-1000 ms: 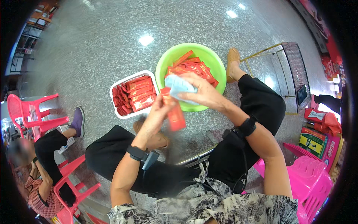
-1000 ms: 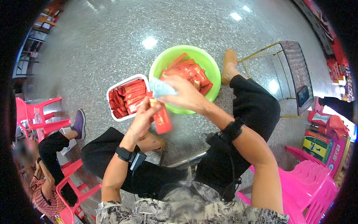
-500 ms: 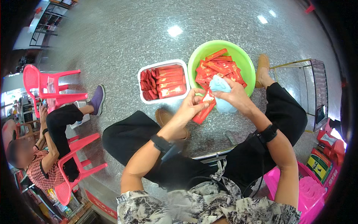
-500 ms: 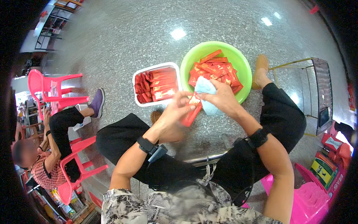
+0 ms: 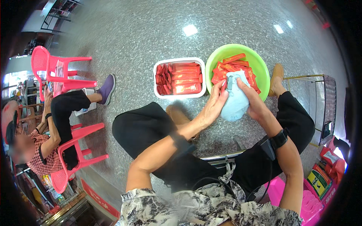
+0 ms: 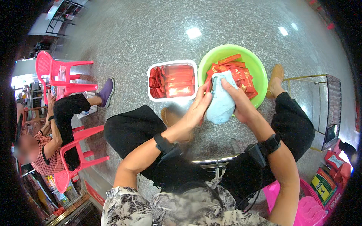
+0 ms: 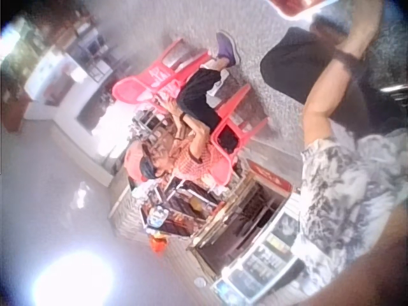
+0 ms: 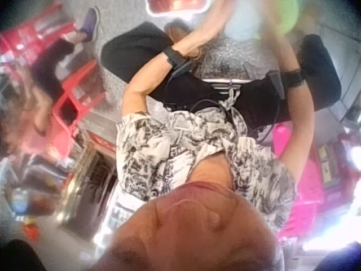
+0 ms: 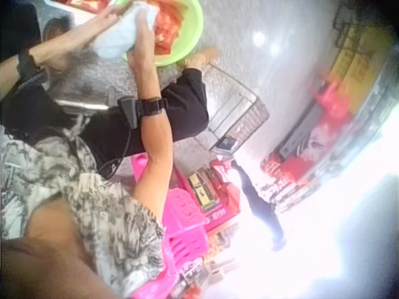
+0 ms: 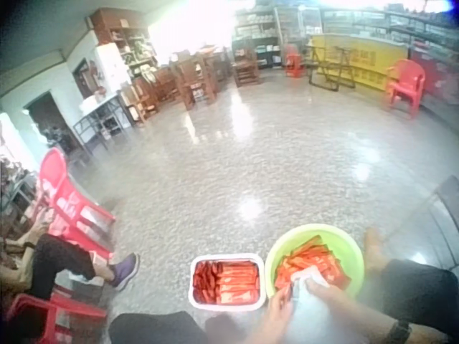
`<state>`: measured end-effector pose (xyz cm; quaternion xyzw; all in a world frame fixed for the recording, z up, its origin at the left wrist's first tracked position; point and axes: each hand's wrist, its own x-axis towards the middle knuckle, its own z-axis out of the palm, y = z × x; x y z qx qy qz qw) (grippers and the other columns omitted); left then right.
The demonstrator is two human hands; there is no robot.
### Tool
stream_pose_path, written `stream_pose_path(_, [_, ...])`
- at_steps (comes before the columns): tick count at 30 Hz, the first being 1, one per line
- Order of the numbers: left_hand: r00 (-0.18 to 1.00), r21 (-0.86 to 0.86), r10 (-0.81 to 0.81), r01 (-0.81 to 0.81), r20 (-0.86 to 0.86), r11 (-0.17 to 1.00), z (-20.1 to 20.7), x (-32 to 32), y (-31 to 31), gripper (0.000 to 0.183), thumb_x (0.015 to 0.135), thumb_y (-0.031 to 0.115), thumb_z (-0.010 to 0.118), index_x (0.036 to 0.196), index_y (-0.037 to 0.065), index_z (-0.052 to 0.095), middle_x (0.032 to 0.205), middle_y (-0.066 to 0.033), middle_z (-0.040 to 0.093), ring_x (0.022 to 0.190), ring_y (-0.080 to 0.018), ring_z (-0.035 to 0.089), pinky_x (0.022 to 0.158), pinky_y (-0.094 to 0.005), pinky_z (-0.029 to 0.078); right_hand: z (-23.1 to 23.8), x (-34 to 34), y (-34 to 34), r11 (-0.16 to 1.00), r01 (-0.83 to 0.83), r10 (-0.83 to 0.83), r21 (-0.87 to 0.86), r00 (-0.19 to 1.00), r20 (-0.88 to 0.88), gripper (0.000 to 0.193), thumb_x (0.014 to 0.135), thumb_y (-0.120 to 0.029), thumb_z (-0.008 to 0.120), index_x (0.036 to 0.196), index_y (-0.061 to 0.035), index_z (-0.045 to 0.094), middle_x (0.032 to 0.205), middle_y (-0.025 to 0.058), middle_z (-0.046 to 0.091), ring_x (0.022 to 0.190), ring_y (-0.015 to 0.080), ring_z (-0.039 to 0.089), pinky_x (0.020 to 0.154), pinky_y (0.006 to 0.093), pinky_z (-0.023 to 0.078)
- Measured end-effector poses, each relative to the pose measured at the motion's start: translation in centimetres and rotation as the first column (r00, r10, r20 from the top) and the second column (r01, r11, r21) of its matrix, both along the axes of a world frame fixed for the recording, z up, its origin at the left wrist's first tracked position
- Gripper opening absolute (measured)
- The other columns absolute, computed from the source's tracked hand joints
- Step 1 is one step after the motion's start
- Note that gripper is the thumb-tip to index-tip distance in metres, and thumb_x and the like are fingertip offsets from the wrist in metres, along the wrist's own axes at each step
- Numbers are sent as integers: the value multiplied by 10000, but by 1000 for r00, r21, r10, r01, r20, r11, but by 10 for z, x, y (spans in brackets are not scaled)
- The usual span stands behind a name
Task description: The recorder is using a damp cloth to wipe down small red packaged snack items and placing them from one container into another.
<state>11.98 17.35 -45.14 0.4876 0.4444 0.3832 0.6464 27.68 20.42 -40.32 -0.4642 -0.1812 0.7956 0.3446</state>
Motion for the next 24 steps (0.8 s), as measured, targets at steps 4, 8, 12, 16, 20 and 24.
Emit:
stream_pose_path(4, [961, -301, 177, -108, 213, 947, 1, 6, 2, 630, 962, 463, 330, 1381, 1, 239, 1356, -110, 355, 1235, -177, 366, 1039, -323, 284, -8, -10, -12, 947, -182, 109, 265, 957, 268, 438, 900, -290, 554, 1243, -39, 449, 1082, 51, 580, 955, 129, 569, 824, 285, 466])
stream_pose_path(8, [925, -436, 205, -48, 320, 899, -34, 0, 1, 601, 956, 474, 332, 1352, 22, 321, 1252, -114, 483, 1161, -175, 458, 944, -334, 415, -22, -9, -27, 876, -465, 424, 125, 868, 260, 457, 877, -247, 590, 1238, -19, 427, 1086, 62, 563, 989, 131, 534, 853, 293, 431])
stream_pose_path(12, [908, -473, 217, -24, 359, 881, -37, 9, -7, 491, 962, 452, 324, 1245, 52, 364, 1190, -168, 525, 1065, -226, 541, 882, -375, 472, -33, -2, -41, 760, -643, 562, 100, 726, 397, 439, 815, -270, 635, 1157, -26, 509, 1001, 94, 596, 903, 156, 572, 794, 293, 453])
stream_pose_path(16, [901, -545, 224, 17, 373, 838, -43, 14, -13, 438, 965, 425, 338, 1185, 51, 398, 1118, -180, 563, 976, -225, 595, 820, -370, 510, -36, 10, -46, 628, -765, 609, 140, 595, 525, 451, 773, -315, 651, 1088, -5, 565, 953, 139, 612, 906, 227, 592, 811, 329, 454])
stream_pose_path(20, [981, -566, 85, 29, 174, 824, -70, 15, -9, 343, 955, 373, 420, 1081, 65, 501, 898, -56, 604, 715, -145, 610, 621, -264, 510, -35, 18, -52, 268, -954, 551, 133, 265, 791, 426, 708, -358, 662, 954, -15, 605, 836, 196, 632, 850, 325, 621, 759, 413, 468])
stream_pose_path(24, [991, -464, 128, -130, -37, 876, -101, 12, 9, 279, 951, 296, 447, 900, 53, 575, 729, -1, 563, 603, -86, 519, 555, -258, 445, -35, 28, -59, 62, -998, 607, 12, 47, 793, 399, 662, -343, 691, 915, -40, 636, 828, 181, 642, 850, 333, 620, 761, 424, 475])
